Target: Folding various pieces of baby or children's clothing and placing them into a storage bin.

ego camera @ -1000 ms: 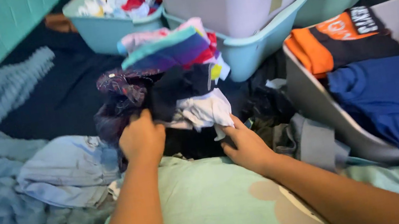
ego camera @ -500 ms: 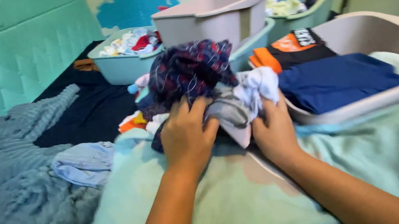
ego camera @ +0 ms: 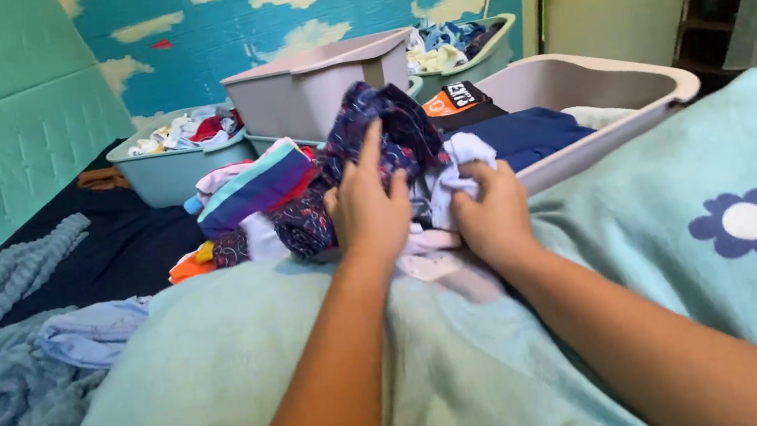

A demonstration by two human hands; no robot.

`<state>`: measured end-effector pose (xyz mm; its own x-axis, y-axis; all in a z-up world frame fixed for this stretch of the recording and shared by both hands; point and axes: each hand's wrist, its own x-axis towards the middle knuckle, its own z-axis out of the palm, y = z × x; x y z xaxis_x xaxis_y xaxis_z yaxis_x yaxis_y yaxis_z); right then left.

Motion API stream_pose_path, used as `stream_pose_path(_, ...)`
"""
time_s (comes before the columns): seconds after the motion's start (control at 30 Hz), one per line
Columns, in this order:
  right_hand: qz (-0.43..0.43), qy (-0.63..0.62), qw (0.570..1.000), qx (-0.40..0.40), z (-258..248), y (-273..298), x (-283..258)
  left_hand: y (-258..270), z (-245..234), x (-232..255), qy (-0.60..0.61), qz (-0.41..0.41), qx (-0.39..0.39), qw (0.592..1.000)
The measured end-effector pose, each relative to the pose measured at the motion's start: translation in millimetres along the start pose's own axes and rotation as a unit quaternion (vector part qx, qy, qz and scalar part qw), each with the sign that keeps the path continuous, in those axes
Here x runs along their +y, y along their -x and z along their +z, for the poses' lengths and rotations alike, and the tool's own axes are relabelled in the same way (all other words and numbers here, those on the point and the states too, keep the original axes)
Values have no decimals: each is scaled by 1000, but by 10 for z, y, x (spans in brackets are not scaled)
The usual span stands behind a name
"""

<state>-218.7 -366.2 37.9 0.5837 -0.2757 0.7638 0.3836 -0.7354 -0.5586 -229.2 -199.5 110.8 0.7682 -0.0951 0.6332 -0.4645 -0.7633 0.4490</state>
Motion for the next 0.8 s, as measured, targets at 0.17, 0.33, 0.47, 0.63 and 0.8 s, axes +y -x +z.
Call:
stream_pose_path(0.17, 25, -58, 997, 45, -243, -32, -168, 2, -148, -288, 170, 81, 166, 968)
stream_pose_path(0.33, 82, -124, 987, 57, -494, 46, -288, 117, -204, -579, 253, 21, 209, 944)
stream_pose_path(0.47, 74, -219, 967, 107, -365, 23, 370, 89, 36, -935, 198, 16, 247, 949)
stream_pose_path(0.63, 221, -244, 944, 12, -586, 128, 198, 304, -149, -773, 196, -80, 170, 962)
stream_pose_path(0.8, 154, -178, 971, 28, -664, 184, -37, 598, -385, -319, 9, 120, 251, 961)
